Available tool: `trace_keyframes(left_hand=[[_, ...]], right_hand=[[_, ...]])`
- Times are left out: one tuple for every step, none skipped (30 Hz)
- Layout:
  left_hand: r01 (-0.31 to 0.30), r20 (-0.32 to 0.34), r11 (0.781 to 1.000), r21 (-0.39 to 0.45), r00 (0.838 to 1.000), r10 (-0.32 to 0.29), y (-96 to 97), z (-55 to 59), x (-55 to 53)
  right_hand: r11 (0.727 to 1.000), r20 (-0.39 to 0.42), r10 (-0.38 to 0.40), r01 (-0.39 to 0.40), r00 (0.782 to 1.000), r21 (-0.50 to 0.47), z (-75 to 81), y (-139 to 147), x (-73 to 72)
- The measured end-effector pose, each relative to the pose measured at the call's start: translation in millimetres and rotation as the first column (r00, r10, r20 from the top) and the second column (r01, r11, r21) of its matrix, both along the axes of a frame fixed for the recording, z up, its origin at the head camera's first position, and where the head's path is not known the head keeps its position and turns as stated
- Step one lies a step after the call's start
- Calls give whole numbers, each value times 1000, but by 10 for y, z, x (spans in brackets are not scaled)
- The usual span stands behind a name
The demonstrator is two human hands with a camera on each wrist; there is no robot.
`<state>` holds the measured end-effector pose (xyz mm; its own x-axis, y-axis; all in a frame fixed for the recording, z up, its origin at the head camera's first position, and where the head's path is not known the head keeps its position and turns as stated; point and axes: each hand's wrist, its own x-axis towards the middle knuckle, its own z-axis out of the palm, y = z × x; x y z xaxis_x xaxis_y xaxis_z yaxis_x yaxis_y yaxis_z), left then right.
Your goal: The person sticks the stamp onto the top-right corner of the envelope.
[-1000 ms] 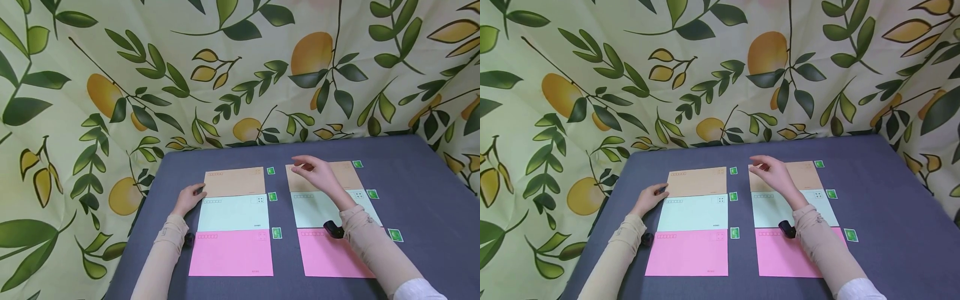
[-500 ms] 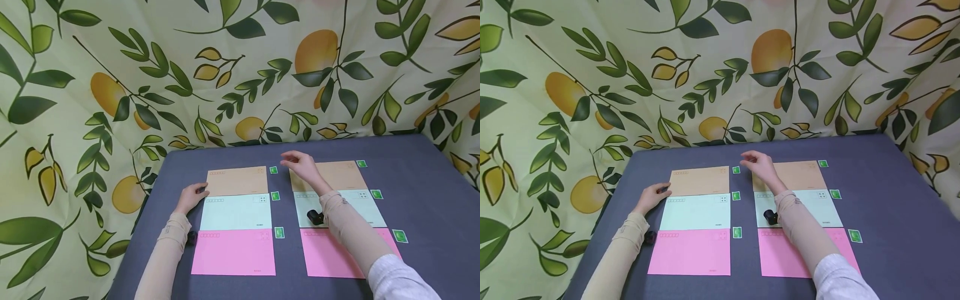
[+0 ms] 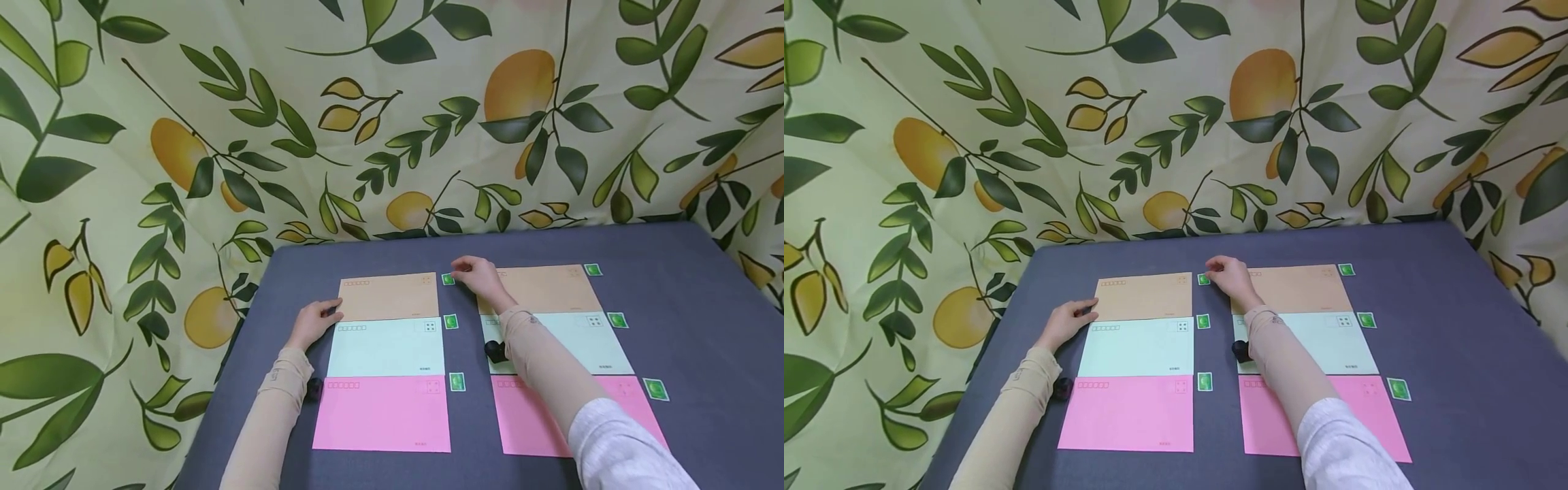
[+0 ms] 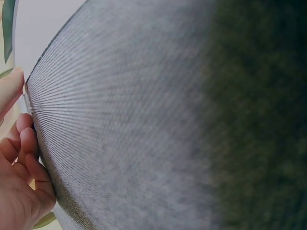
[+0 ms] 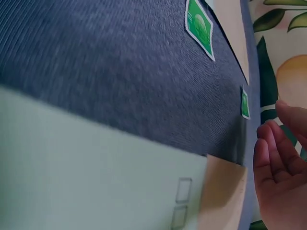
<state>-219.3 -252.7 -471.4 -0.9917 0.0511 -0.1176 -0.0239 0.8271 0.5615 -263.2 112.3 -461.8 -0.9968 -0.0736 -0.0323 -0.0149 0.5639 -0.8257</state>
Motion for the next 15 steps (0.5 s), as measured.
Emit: trace_keyframes(left_hand=[[-3,1,1000,1,1000,3,0,-4,2],[-7,2,1000,3,1000,7,1,-7,6],[-9,4,1000,4,1000,9,2,-10,9],[-11,5,1000,4,1000,11,4,-14,12],[-13,7,1000,4,1000,13,6,-16,15],[-15,10,1000,6,1000,15,10,-21,16],[-16,13,1000,7,1000,16,11,-24,15],[-15,13,1000,9,1000,14,10,-26,12],[-13,15,1000,10,1000,13,9,-25,8],[-10,15,1000,11,1000,10,8,-22,4],[-7,15,1000,12,1000,7,5,-18,0],[-7,14,1000,13,1000,7,1,-15,-3],[-6,13,1000,12,1000,6,-3,-12,-5],[-7,12,1000,12,1000,7,-8,-7,-5],[-8,13,1000,9,1000,8,-12,-2,-4]], right_hand=[[1000,-4,6,-6,1000,0,-19,-12,-2],[1000,-4,11,-11,1000,0,-38,-24,-4],[1000,-3,17,-17,1000,0,-55,-34,-4],[1000,0,22,-22,1000,2,-72,-43,-2],[1000,5,23,-23,1000,-1,-86,-49,3],[1000,5,22,-22,1000,0,-100,-53,8],[1000,10,17,-17,1000,-3,-113,-55,10],[1000,15,10,-10,1000,-5,-127,-55,10],[1000,19,2,-1,1000,-8,-137,-57,9],[1000,22,-9,9,1000,-14,-146,-61,7],[1000,20,-17,17,1000,-14,-152,-65,7],[1000,14,-25,25,1000,-12,-157,-74,6],[999,14,-34,34,999,-14,-162,-87,2],[999,12,-41,41,999,-15,-167,-98,-1],[999,12,-51,51,999,-15,-170,-113,-4]])
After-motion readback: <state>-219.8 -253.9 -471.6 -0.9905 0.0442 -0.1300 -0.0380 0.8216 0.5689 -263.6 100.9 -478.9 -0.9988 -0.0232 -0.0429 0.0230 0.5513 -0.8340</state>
